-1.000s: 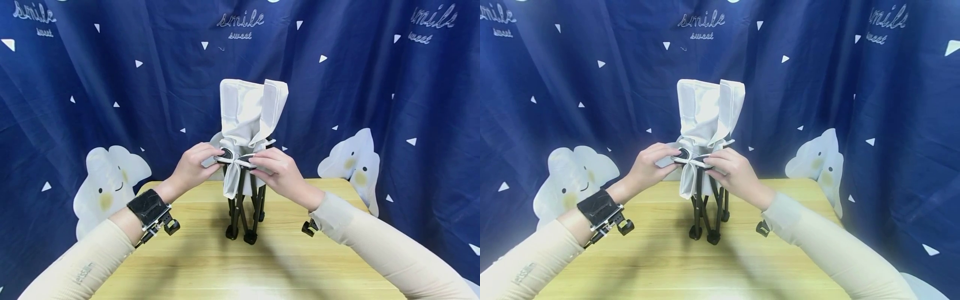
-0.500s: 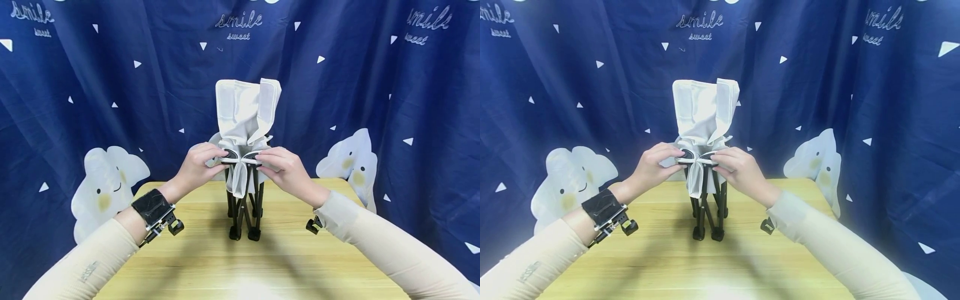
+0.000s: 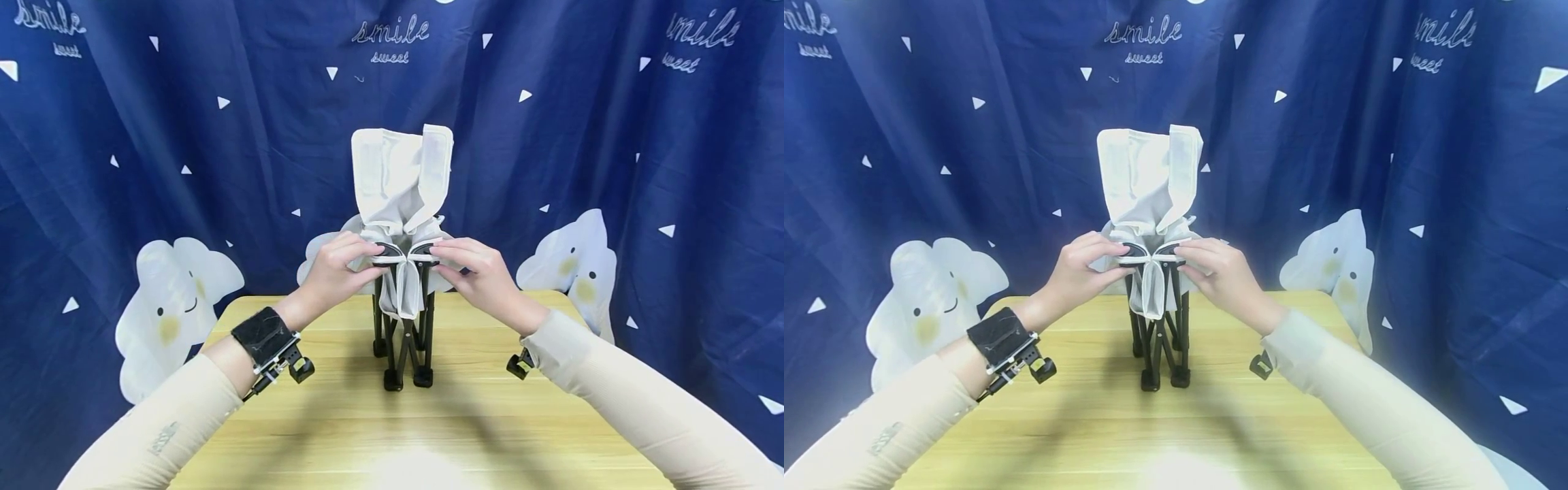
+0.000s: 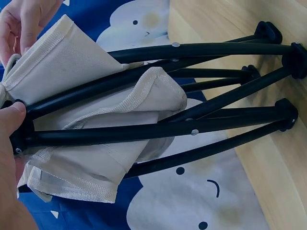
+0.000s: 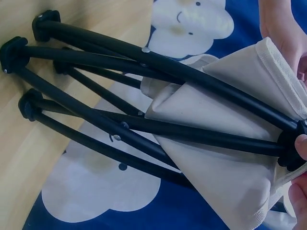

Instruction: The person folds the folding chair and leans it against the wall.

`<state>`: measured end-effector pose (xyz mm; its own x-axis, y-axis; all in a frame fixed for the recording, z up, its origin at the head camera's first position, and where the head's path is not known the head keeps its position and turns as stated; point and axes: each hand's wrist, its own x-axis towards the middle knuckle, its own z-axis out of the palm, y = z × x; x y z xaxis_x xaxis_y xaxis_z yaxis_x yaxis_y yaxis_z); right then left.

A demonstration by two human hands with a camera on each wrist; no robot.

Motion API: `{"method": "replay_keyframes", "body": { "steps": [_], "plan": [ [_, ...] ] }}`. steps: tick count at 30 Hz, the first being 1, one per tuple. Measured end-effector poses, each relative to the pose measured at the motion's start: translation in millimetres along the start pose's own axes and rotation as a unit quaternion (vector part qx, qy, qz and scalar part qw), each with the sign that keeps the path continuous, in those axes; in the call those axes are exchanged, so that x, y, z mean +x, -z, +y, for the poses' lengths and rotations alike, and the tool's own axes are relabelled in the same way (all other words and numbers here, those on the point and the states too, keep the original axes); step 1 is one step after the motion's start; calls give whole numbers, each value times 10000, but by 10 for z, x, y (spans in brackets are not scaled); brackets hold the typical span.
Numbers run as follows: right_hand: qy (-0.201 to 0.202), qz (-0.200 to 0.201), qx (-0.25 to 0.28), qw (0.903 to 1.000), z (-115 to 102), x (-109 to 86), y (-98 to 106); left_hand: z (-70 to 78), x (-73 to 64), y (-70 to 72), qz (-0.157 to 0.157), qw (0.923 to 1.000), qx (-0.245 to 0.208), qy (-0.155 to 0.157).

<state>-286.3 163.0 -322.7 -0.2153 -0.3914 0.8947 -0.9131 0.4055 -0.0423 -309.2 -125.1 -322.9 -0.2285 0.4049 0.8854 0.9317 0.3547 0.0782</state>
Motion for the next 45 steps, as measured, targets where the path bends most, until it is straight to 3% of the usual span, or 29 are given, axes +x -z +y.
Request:
{"method": "replay_keyframes", "body": {
  "steps": [27,45],
  "plan": [
    [76,-3,-195,9998,28,-9,-6,-1,8,2,-46,10000,74,31],
    [-439,-144,-542,9975,171,-96,205,-142,-183,352,-361,9971,524,425]
  ]
}}
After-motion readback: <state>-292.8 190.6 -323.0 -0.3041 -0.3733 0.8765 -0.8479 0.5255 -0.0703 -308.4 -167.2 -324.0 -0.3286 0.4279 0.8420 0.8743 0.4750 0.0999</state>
